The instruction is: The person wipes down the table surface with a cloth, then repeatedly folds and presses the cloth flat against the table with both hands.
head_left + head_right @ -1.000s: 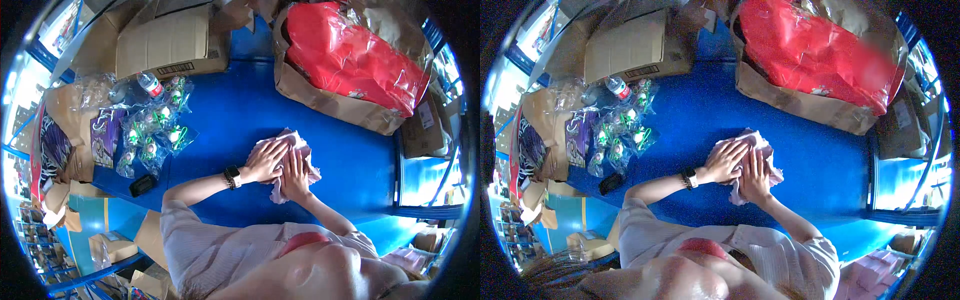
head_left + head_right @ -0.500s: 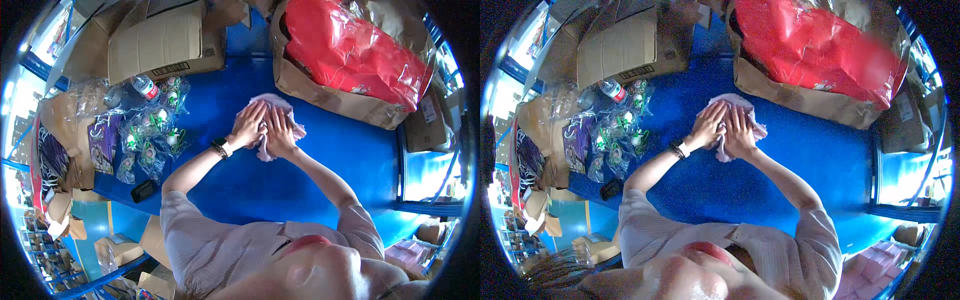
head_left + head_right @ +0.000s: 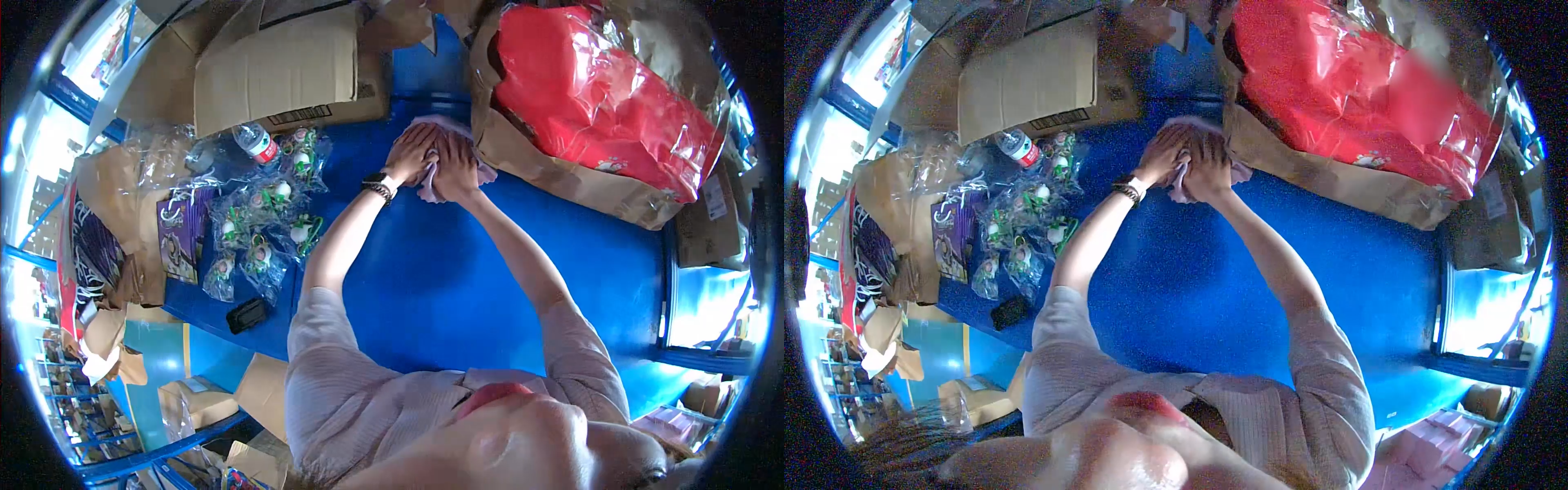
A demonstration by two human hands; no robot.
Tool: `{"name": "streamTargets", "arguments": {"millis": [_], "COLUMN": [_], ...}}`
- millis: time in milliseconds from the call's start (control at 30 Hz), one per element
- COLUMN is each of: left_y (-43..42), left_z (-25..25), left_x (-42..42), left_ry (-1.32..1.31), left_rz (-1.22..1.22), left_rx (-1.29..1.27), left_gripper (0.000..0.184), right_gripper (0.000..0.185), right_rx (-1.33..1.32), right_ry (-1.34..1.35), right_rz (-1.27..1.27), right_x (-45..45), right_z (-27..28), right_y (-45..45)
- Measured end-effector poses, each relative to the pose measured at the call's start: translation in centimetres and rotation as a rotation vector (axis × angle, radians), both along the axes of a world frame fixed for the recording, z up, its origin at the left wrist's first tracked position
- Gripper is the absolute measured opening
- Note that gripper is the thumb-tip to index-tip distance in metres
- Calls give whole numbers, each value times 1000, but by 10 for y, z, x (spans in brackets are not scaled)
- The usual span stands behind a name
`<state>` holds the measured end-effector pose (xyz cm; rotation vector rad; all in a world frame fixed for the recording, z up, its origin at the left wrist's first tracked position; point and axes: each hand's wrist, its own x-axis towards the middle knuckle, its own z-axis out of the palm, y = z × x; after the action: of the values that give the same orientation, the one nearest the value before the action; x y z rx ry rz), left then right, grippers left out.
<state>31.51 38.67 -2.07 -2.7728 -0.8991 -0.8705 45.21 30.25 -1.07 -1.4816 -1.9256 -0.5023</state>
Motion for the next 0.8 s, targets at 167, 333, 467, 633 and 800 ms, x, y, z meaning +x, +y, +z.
{"name": "streamTargets", "arguments": {"millis": [167,333,467,633,800], "left_y": [10,-21,-75,-178,-261], "left_z": [7,36,91,208,292], "left_x": [3,4,0,-25,-67], "left_ry": [7,-33,-202,-538,-917], "left_rz": [37,225,225,-409,-854], "left_rx": [-51,-309,-404,-349,-452], "left_gripper": [51,50,49,51,44], "right_gripper": [49,46,45,44,43], "right_rx": [-133,-302,-366,-549,-862], "right_ry": [-69,-184,-81,51,808], "right_rz": [-44,-80,-88,-75,273], "right_x": [1,1,5,7,9], "right_z": [10,3,-5,-19,-38], "right_y": [16,33,61,100,138]}}
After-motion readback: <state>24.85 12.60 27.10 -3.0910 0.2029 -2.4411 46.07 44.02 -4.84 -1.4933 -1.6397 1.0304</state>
